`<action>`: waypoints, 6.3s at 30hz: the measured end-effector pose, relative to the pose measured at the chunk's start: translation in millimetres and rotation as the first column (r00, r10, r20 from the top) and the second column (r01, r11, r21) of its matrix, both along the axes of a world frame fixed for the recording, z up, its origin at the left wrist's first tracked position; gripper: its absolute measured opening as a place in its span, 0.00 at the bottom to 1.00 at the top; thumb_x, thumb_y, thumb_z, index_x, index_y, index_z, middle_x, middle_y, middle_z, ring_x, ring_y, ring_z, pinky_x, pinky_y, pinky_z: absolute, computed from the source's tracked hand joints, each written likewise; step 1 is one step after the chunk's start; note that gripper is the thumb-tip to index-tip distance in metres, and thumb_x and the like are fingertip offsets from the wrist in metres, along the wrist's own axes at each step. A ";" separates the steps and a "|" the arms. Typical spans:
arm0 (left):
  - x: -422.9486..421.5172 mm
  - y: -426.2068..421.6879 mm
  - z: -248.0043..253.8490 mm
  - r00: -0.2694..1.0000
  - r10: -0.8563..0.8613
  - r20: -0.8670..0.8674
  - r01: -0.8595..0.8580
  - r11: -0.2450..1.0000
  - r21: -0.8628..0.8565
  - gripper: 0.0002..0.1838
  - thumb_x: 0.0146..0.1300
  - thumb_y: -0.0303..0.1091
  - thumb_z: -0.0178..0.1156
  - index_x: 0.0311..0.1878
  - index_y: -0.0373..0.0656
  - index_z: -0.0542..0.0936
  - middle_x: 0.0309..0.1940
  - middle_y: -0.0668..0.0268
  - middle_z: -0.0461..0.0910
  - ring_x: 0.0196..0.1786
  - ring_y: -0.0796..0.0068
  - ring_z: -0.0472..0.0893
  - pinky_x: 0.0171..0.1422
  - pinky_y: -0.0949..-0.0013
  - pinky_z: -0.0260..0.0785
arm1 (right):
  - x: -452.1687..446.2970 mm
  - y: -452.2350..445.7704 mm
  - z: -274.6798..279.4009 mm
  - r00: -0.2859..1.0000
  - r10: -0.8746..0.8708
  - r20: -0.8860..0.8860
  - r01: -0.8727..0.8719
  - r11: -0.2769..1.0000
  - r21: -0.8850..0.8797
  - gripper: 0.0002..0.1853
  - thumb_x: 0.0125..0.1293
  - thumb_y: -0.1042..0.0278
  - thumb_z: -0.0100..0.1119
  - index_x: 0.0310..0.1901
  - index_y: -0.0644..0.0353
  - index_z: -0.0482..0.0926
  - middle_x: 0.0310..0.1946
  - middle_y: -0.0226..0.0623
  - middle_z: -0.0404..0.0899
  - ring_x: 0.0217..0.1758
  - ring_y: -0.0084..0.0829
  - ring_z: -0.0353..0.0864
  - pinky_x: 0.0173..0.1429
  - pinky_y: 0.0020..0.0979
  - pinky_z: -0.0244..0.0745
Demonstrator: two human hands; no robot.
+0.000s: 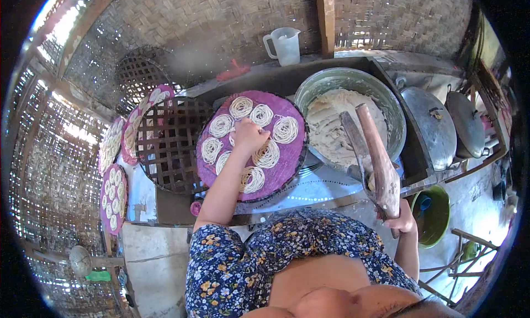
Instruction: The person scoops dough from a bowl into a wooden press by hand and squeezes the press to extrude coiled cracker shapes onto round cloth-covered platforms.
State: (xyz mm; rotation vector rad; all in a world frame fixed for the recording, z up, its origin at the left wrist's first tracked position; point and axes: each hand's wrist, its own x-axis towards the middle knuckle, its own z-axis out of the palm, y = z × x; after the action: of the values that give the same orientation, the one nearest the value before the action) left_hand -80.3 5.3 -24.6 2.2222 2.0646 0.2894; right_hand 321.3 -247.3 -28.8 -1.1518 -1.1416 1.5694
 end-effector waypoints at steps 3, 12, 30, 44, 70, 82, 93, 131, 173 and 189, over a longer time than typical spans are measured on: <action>3.1 7.9 1.1 0.997 -0.041 -0.063 0.037 0.998 -0.050 0.24 0.42 0.57 0.62 0.29 0.43 0.84 0.42 0.57 0.76 0.48 0.55 0.74 0.47 0.56 0.67 | -0.8 -14.0 1.1 0.999 -0.030 -0.021 0.030 0.999 0.036 0.36 0.29 0.63 0.73 0.45 0.71 0.73 0.35 0.39 0.77 0.34 0.29 0.77 0.39 0.29 0.74; 4.1 20.4 -9.9 0.996 -0.078 -0.044 0.077 0.997 -0.017 0.22 0.36 0.52 0.64 0.22 0.39 0.81 0.26 0.51 0.79 0.35 0.56 0.80 0.39 0.61 0.71 | 6.5 -30.7 -0.5 0.997 -0.071 0.013 0.071 0.997 0.005 0.38 0.28 0.64 0.76 0.46 0.71 0.73 0.36 0.37 0.77 0.34 0.28 0.77 0.40 0.28 0.74; 9.4 28.5 7.4 0.981 -0.171 -0.095 0.187 0.961 0.205 0.11 0.48 0.25 0.56 0.35 0.47 0.82 0.47 0.67 0.69 0.53 0.60 0.64 0.53 0.53 0.57 | 34.2 -33.1 -0.3 0.823 0.182 0.538 -0.164 0.983 -0.081 0.42 0.27 0.56 0.72 0.50 0.69 0.74 0.39 0.44 0.80 0.42 0.28 0.78 0.50 0.30 0.71; 23.0 71.9 -8.6 0.959 -0.248 -0.138 0.275 0.932 0.236 0.10 0.46 0.38 0.65 0.32 0.46 0.83 0.45 0.68 0.68 0.52 0.61 0.64 0.52 0.52 0.60 | 31.1 -24.6 -41.7 0.648 0.230 0.726 -0.164 0.973 -0.162 0.38 0.29 0.51 0.70 0.49 0.57 0.77 0.36 0.46 0.81 0.39 0.41 0.80 0.47 0.34 0.71; 1.2 14.9 10.0 0.927 -0.363 -0.099 0.368 0.929 0.037 0.20 0.48 0.24 0.58 0.45 0.58 0.81 0.57 0.70 0.64 0.58 0.60 0.61 0.61 0.52 0.55 | 6.1 14.6 -60.7 0.528 0.244 0.813 -0.155 0.969 -0.190 0.36 0.29 0.50 0.67 0.46 0.56 0.77 0.33 0.50 0.80 0.37 0.46 0.79 0.45 0.37 0.72; 0.7 3.4 15.3 0.935 -0.281 -0.216 0.309 0.945 0.108 0.18 0.48 0.30 0.62 0.45 0.57 0.81 0.57 0.70 0.65 0.57 0.62 0.63 0.60 0.54 0.56 | -14.1 42.4 -91.3 0.485 0.129 0.865 -0.251 0.968 -0.003 0.36 0.31 0.54 0.65 0.49 0.56 0.75 0.36 0.51 0.79 0.39 0.48 0.79 0.46 0.39 0.73; -117.4 -48.7 22.5 0.934 -0.064 0.351 -0.214 0.686 0.695 0.16 0.53 0.23 0.56 0.46 0.46 0.78 0.41 0.62 0.77 0.45 0.61 0.74 0.52 0.63 0.64 | -67.3 85.8 -136.7 0.250 0.042 0.967 -0.556 0.824 0.108 0.47 0.36 0.57 0.70 0.63 0.53 0.61 0.43 0.42 0.73 0.43 0.45 0.76 0.45 0.42 0.73; -199.5 -89.8 -88.6 0.478 -0.085 0.874 -0.194 0.960 0.200 0.23 0.51 0.27 0.64 0.52 0.36 0.72 0.42 0.59 0.73 0.34 0.74 0.76 0.38 0.74 0.73 | -238.1 174.1 -43.3 0.399 -0.747 0.532 0.214 0.640 0.738 0.12 0.56 0.64 0.60 0.38 0.63 0.80 0.28 0.38 0.78 0.27 0.28 0.76 0.34 0.29 0.71; -176.1 -87.9 -20.3 0.470 -0.081 0.879 -0.175 0.967 0.183 0.27 0.48 0.25 0.57 0.56 0.42 0.73 0.55 0.60 0.73 0.45 0.71 0.77 0.48 0.70 0.70 | -210.2 358.0 21.5 0.649 -0.085 0.756 -0.331 0.863 0.381 0.17 0.54 0.77 0.53 0.47 0.72 0.75 0.42 0.42 0.79 0.42 0.31 0.77 0.47 0.29 0.70; -401.7 -216.5 116.6 0.231 -0.198 0.953 -0.128 0.964 0.231 0.26 0.51 0.21 0.58 0.57 0.38 0.72 0.55 0.67 0.72 0.44 0.83 0.72 0.47 0.77 0.66 | -416.1 239.1 234.7 0.769 -0.057 0.637 -0.447 0.663 0.600 0.20 0.54 0.78 0.49 0.50 0.71 0.73 0.52 0.40 0.73 0.56 0.31 0.70 0.63 0.28 0.57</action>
State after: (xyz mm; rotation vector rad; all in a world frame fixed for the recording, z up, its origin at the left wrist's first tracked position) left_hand -482.0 -211.2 92.0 1.3544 1.1978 1.5782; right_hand -94.8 -8.2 206.0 -0.9791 -2.1660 0.6742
